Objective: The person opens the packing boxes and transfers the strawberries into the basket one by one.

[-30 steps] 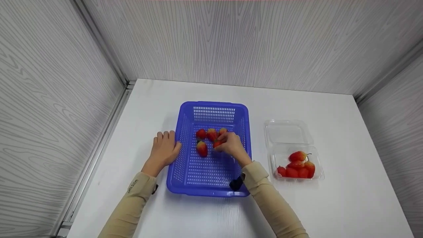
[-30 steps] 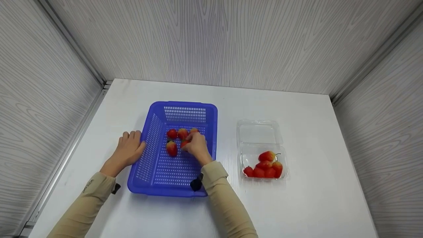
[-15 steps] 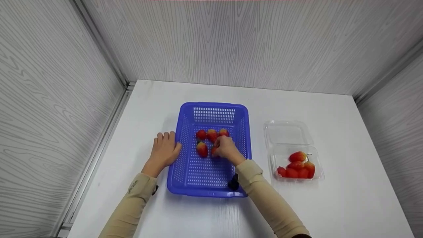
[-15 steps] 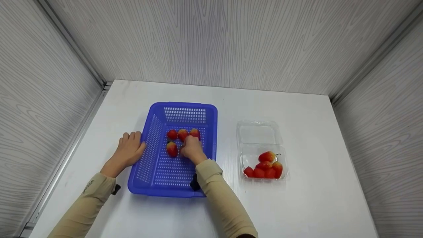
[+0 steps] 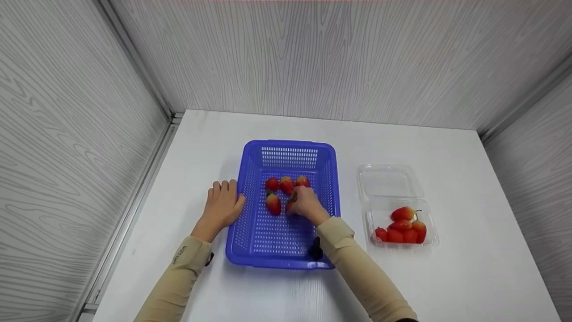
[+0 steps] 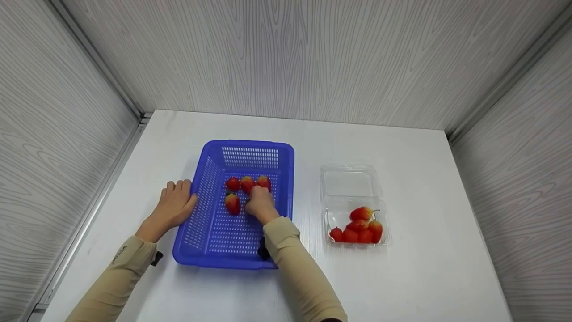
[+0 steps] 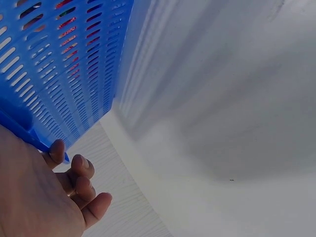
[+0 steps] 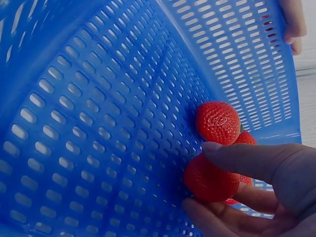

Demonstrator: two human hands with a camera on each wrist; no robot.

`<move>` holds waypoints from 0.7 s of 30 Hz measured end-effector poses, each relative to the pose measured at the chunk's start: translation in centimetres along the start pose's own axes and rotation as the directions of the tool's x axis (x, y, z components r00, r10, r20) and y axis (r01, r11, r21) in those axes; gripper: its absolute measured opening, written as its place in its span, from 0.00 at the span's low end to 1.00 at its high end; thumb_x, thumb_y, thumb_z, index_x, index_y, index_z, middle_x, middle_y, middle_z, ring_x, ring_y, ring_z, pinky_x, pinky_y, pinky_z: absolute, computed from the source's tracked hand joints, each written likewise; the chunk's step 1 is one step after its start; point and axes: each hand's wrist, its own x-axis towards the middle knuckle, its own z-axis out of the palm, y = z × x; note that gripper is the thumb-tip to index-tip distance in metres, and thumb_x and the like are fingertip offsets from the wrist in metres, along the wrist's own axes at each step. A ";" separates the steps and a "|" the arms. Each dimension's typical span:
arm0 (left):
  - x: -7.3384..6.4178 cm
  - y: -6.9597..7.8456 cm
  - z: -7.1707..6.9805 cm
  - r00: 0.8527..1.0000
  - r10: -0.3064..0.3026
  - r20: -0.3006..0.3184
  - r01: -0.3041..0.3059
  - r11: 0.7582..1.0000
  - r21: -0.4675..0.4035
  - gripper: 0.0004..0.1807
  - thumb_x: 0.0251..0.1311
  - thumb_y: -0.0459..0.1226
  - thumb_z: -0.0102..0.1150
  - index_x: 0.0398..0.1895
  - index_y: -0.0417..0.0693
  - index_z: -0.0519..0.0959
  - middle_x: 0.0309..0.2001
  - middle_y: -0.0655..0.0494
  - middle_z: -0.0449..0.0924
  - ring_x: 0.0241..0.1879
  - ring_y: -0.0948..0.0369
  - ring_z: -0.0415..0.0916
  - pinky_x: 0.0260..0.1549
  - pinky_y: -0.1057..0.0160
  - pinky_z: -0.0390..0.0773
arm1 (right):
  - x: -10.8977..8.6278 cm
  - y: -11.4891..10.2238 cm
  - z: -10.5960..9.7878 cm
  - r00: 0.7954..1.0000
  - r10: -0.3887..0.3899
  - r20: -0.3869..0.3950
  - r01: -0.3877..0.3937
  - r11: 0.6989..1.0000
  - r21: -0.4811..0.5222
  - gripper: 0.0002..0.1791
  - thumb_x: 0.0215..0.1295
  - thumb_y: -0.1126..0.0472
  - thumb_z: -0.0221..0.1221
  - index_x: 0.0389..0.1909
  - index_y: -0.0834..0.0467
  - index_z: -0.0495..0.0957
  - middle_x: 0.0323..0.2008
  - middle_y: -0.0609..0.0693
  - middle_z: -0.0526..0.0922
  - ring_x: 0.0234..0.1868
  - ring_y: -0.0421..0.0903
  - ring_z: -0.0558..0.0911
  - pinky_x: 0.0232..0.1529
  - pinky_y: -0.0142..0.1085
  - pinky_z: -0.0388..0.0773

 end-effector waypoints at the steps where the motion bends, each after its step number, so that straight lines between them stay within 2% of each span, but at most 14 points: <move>1: 0.0 0.0 0.0 1.000 -0.003 0.006 0.003 1.000 -0.002 0.21 0.67 0.43 0.41 0.50 0.31 0.67 0.41 0.36 0.69 0.43 0.42 0.62 0.43 0.45 0.62 | 0.0 0.0 0.0 1.000 0.007 0.000 -0.007 1.000 0.002 0.14 0.45 0.68 0.75 0.34 0.65 0.83 0.29 0.53 0.81 0.30 0.50 0.80 0.35 0.41 0.81; 6: 0.1 0.1 0.1 1.000 -0.017 0.020 0.017 1.000 -0.003 0.20 0.68 0.43 0.41 0.48 0.33 0.66 0.41 0.37 0.68 0.43 0.42 0.61 0.44 0.45 0.62 | 0.0 0.1 0.0 1.000 0.006 -0.018 -0.006 1.000 -0.016 0.16 0.42 0.68 0.77 0.34 0.65 0.83 0.30 0.54 0.82 0.32 0.51 0.81 0.37 0.43 0.81; 10: 0.0 0.1 0.1 0.999 -0.020 0.028 0.020 1.000 -0.005 0.20 0.68 0.43 0.41 0.50 0.32 0.66 0.42 0.37 0.69 0.44 0.42 0.62 0.44 0.45 0.62 | 0.3 0.2 0.2 0.999 -0.043 -0.032 0.041 0.997 -0.060 0.19 0.37 0.69 0.77 0.34 0.67 0.83 0.31 0.55 0.83 0.33 0.52 0.80 0.40 0.45 0.80; 13: 0.0 0.1 0.1 1.000 -0.016 0.023 0.016 1.000 -0.006 0.21 0.68 0.43 0.41 0.50 0.32 0.67 0.42 0.36 0.69 0.44 0.42 0.62 0.44 0.45 0.62 | 0.3 0.2 0.3 0.999 -0.049 -0.020 0.048 0.998 -0.037 0.19 0.38 0.70 0.77 0.35 0.67 0.83 0.32 0.56 0.83 0.34 0.52 0.81 0.40 0.45 0.81; 17: 0.1 0.0 0.1 1.000 -0.008 0.009 0.008 1.000 -0.010 0.19 0.68 0.43 0.41 0.47 0.33 0.67 0.41 0.37 0.69 0.43 0.42 0.61 0.44 0.45 0.62 | 0.1 0.1 0.1 1.000 -0.019 -0.024 0.019 1.000 0.009 0.20 0.38 0.71 0.77 0.35 0.66 0.81 0.33 0.56 0.83 0.35 0.53 0.81 0.40 0.45 0.81; 21: 0.0 -0.1 0.1 1.000 0.000 -0.005 0.000 1.000 -0.007 0.17 0.67 0.42 0.41 0.44 0.34 0.67 0.38 0.38 0.69 0.41 0.43 0.61 0.42 0.45 0.62 | 0.0 0.0 0.0 0.999 0.019 -0.044 -0.019 1.000 -0.002 0.20 0.36 0.67 0.79 0.31 0.65 0.80 0.29 0.53 0.81 0.32 0.51 0.79 0.38 0.44 0.80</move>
